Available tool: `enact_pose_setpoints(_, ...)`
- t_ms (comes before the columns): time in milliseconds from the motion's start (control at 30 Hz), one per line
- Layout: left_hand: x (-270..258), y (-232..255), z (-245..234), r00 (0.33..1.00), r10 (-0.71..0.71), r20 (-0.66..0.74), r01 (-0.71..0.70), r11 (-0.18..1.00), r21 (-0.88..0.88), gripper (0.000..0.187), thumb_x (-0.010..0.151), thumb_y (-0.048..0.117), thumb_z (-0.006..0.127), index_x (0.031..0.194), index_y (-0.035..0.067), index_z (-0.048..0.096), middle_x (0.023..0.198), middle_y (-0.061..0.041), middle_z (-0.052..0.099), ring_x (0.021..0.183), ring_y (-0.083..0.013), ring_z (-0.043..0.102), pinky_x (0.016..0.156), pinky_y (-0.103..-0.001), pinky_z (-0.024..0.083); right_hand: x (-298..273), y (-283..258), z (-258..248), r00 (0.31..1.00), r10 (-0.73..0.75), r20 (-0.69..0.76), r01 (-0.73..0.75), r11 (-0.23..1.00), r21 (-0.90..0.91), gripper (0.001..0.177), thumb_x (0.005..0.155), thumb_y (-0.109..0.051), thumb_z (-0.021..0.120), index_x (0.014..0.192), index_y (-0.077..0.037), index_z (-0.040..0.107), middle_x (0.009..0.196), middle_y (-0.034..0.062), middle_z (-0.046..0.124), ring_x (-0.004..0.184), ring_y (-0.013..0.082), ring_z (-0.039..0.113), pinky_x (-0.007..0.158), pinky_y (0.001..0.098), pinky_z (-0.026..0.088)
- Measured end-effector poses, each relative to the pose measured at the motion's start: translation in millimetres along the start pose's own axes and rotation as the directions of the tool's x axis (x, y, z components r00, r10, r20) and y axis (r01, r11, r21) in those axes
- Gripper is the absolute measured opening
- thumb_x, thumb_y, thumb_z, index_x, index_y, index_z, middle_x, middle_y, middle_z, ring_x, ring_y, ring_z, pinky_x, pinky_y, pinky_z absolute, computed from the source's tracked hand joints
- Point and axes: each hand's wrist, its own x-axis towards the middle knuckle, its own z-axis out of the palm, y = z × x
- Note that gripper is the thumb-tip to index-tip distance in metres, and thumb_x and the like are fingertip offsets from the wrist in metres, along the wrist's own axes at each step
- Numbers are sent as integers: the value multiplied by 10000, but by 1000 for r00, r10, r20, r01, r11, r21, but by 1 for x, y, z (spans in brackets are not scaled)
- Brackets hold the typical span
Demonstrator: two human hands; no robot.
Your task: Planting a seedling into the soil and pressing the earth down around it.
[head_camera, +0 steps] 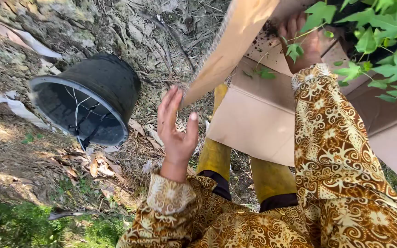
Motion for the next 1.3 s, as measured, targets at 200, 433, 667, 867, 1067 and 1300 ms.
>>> enact_pose_setpoints(200,-43,-44,-9,994,-49,-96,48,999,-13,466,976,25,646,1436,29,571,1497,-184,550,1445,-322,527,1242,-444,454,14,19,-36,997,-82,10,83,990,-117,687,865,-338,538,1522,-161,448,1565,190,427,1431,395,371,1124,580,299)
enact_pose_setpoints(433,-59,-62,-29,995,-70,-70,72,997,27,456,964,19,630,1418,31,593,1495,-191,550,1430,-323,532,1208,-435,468,-13,28,-74,983,-161,90,163,986,-16,477,1020,-214,633,1454,-66,503,1387,202,529,1349,349,525,1148,573,383)
enact_pose_setpoints(667,-86,-63,-25,989,-130,-64,127,991,-46,452,975,5,633,1423,39,586,1479,-184,558,1390,-329,560,1150,-411,496,-69,19,-158,991,3,-130,39,947,320,641,835,-195,792,1415,-88,541,1495,106,558,1351,298,540,1115,600,378)
enact_pose_setpoints(867,-108,-52,-25,979,-198,-45,196,979,-53,488,936,-30,627,1418,48,605,1463,-167,581,1368,-301,576,1146,-390,479,-127,2,-203,934,337,-117,-136,641,755,739,725,-65,852,1386,-39,522,1438,160,586,1337,378,559,1092,483,452)
enact_pose_setpoints(1067,-121,-25,-26,980,-197,-20,194,976,-100,489,929,-40,625,1409,48,604,1468,-164,569,1381,-304,563,1170,-401,455,-173,-8,-258,769,619,-157,-143,407,902,697,780,3,860,1374,-10,495,1379,177,595,1259,369,614,1067,447,534)
enact_pose_setpoints(1300,-100,55,-9,842,-392,369,518,779,-353,613,862,68,672,1456,143,537,1577,-89,392,1301,-259,527,1084,-408,528,-221,14,-368,693,299,656,247,-953,173,487,871,-299,729,1223,-34,520,1180,131,632,1087,285,665,954,498,582)
